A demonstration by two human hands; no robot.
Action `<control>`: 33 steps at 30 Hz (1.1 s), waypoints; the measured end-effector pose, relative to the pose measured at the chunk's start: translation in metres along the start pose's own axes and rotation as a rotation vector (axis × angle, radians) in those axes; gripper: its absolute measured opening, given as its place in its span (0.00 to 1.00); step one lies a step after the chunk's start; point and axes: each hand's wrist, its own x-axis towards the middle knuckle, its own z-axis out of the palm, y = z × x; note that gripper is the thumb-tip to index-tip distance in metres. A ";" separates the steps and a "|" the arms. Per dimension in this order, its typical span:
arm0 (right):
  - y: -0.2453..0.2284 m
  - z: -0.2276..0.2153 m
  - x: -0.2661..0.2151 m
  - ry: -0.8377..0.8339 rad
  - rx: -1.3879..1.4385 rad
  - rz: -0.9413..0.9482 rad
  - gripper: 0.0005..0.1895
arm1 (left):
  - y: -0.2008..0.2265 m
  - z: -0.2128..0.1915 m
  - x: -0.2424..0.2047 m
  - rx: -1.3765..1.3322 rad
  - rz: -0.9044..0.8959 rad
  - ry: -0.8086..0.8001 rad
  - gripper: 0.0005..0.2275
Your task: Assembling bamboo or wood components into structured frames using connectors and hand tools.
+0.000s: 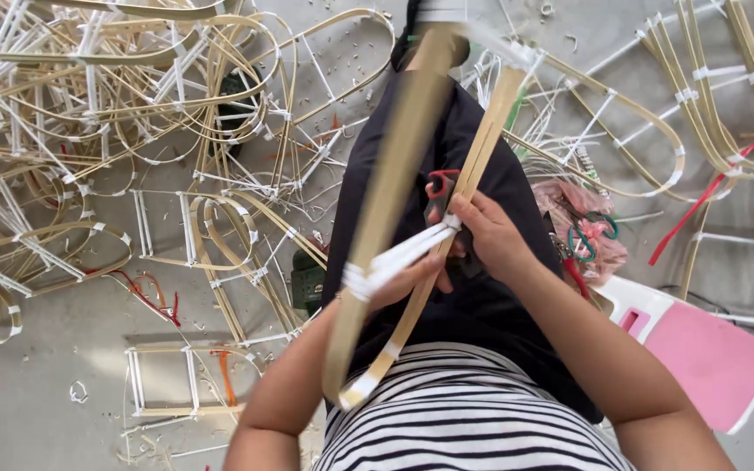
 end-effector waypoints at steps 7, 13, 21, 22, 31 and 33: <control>-0.019 -0.037 -0.007 0.060 0.178 -0.227 0.19 | -0.092 -0.054 0.041 0.037 0.098 -0.014 0.13; -0.026 -0.035 0.019 -0.058 -0.361 -0.304 0.17 | -0.100 -0.052 0.042 -0.150 0.075 -0.021 0.15; -0.009 -0.030 0.024 0.209 -0.615 -0.463 0.25 | -0.101 -0.052 0.039 0.340 0.135 0.178 0.12; -0.012 -0.034 0.026 0.207 -0.618 -0.462 0.25 | -0.104 -0.054 0.040 0.337 0.137 0.179 0.12; -0.050 -0.045 0.035 0.367 -0.353 -0.258 0.10 | -0.093 -0.040 0.039 0.292 0.125 0.184 0.14; -0.016 -0.026 0.020 0.081 -0.740 -0.335 0.07 | -0.087 -0.038 0.040 0.385 0.179 0.265 0.14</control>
